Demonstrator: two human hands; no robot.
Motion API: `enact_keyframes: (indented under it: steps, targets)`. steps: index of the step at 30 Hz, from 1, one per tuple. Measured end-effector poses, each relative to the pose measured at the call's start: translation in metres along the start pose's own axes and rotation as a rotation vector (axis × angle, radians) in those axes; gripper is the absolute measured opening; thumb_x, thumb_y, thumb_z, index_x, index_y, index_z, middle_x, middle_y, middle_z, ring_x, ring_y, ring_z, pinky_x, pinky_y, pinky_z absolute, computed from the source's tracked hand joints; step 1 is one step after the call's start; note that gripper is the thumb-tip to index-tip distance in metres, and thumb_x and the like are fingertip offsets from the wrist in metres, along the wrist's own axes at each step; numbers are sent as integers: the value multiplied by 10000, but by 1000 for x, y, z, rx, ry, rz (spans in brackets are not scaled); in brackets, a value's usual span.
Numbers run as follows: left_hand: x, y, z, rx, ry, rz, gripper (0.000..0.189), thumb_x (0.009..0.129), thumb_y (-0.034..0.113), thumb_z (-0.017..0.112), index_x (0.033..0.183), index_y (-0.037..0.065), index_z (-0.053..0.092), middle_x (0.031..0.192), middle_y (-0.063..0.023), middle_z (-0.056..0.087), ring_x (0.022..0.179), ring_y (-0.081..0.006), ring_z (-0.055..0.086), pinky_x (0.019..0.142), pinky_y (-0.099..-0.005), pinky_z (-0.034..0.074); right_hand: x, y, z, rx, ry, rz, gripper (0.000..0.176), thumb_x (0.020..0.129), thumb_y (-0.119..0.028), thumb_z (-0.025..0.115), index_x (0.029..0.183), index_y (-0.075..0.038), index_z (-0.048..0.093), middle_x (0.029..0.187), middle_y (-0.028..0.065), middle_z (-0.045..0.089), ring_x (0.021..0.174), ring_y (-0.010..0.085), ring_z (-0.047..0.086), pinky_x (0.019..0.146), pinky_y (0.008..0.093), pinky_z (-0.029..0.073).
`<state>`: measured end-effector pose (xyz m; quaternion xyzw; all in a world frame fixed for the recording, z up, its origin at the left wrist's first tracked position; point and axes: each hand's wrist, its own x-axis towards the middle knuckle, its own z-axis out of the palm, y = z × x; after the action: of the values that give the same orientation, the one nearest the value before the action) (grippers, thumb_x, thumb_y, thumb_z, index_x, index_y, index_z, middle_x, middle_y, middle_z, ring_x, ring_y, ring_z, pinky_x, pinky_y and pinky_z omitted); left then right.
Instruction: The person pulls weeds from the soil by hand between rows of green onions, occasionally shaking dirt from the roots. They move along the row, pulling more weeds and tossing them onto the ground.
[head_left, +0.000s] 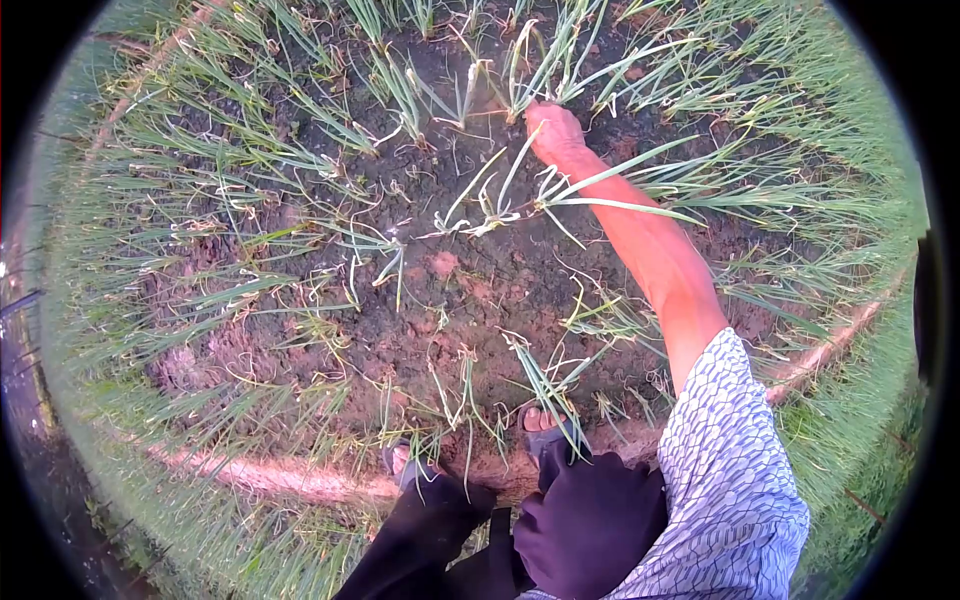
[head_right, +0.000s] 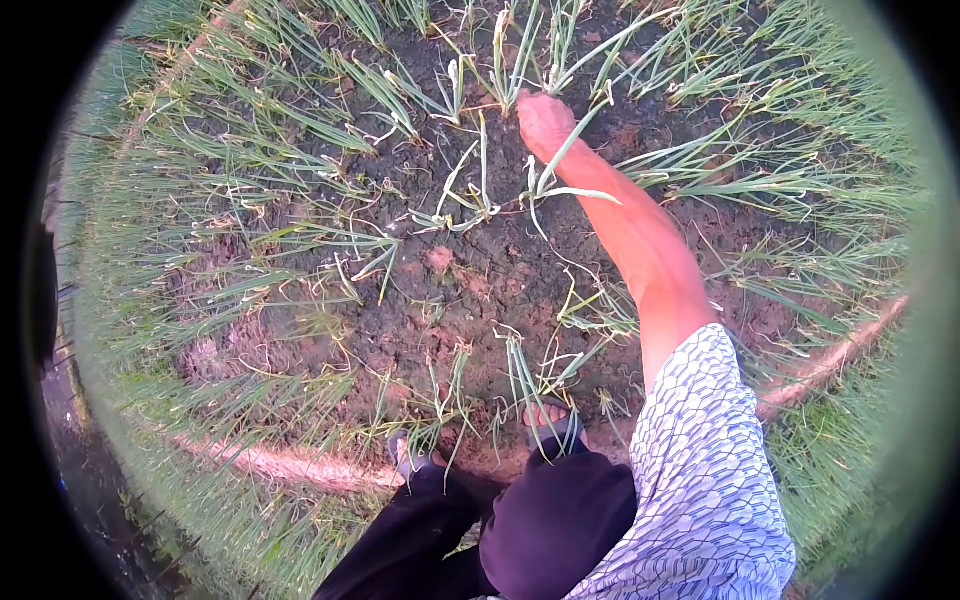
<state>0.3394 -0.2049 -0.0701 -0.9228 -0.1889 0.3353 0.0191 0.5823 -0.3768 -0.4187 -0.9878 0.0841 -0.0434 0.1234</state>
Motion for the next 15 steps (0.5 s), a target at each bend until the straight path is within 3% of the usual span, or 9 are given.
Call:
enact_keyframes:
  steps: [2, 6, 7, 11, 15]
  targets:
    - [3, -2, 0, -3, -12, -15, 279, 731, 303, 653, 909, 89, 654, 772, -84, 615, 755, -246, 614, 653, -386, 474, 4, -2, -2, -83, -60, -23, 216, 903, -116, 475, 994, 10, 625, 849, 196, 679, 792, 370, 693, 686, 468, 571]
    - [6, -6, -1, -23, -37, -22, 277, 734, 302, 653, 907, 87, 655, 775, -85, 618, 757, -247, 615, 657, -386, 476, 21, 5, 11, -179, -93, -45, 202, 873, -119, 535, 993, -26, 668, 877, 174, 700, 810, 352, 702, 683, 444, 579]
    - [6, -7, -1, -30, -44, -24, 276, 735, 302, 653, 907, 87, 656, 776, -85, 618, 757, -247, 616, 658, -387, 476, 22, 4, 10, -110, 9, -47, 117, 797, -100, 602, 863, -43, 680, 824, 186, 681, 765, 366, 688, 661, 448, 571]
    - [11, -13, -3, -53, -72, -46, 274, 738, 302, 653, 906, 85, 657, 780, -87, 621, 759, -248, 618, 661, -387, 477, 4, -7, -9, -114, -262, -31, 293, 814, -68, 564, 1097, -34, 628, 932, 222, 690, 860, 388, 687, 745, 488, 556]
    - [15, -15, -4, -62, -111, -63, 272, 741, 301, 653, 905, 83, 658, 784, -88, 624, 760, -249, 619, 664, -388, 479, -32, -34, -19, -13, -273, -439, 139, 878, -67, 476, 987, -7, 538, 893, 242, 638, 865, 441, 652, 728, 513, 534]
